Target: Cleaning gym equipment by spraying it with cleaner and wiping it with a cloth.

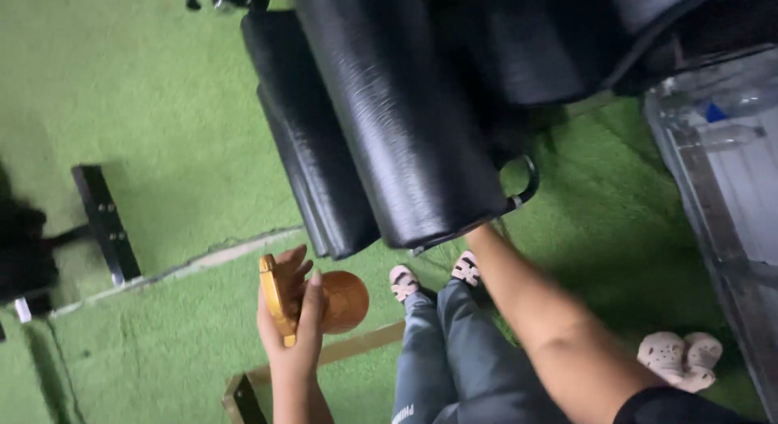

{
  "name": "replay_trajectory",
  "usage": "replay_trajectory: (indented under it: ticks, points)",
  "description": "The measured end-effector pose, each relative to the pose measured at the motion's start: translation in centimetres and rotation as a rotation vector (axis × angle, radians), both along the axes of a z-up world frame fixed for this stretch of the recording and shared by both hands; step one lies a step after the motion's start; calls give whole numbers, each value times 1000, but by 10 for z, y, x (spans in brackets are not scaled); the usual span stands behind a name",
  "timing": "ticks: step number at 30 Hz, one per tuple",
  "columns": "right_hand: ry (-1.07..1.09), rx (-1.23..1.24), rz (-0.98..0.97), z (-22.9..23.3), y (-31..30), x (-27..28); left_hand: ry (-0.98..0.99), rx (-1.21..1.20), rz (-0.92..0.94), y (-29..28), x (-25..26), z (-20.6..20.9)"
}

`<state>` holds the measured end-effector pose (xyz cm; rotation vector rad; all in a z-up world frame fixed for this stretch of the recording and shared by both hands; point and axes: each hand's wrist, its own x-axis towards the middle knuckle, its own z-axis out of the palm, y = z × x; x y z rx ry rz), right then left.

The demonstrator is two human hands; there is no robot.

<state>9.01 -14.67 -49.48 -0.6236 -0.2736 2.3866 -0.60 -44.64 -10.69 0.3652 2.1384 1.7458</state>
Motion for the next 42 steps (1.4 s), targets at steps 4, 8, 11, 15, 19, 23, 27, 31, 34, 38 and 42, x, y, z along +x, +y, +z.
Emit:
replay_trajectory:
  ticks: [4,8,11,15,19,23,27,31,34,38,42]
  points:
    - [68,-216,-30,-18,-91,-14,-92,-63,136,-18,8,-14]
    - [-524,144,-37,28,-188,-30,-59,-71,194,-32,5,-48]
    - [-1112,381,157,102,-230,-49,-8,-96,133,-33,2,-75]
    - [-892,342,-8,105,-229,-47,11,-58,-15,-17,-6,-91]
    - [-859,641,71,17,-176,-24,-4,-41,-206,-2,-6,-108]
    - [-872,584,-102,-9,-95,3,206,-144,-421,10,1,-120]
    - [-1229,633,-289,-18,-4,35,183,-143,-414,7,26,-163]
    - [-1268,448,-321,-52,99,63,-143,-268,-606,37,44,-159]
    - [-1038,253,-323,-38,155,97,-138,-282,-680,43,63,-197]
    - [-850,165,-295,50,184,98,77,-175,-691,75,69,-226]
    - [-575,108,11,-50,179,84,34,-176,-613,124,74,-229]
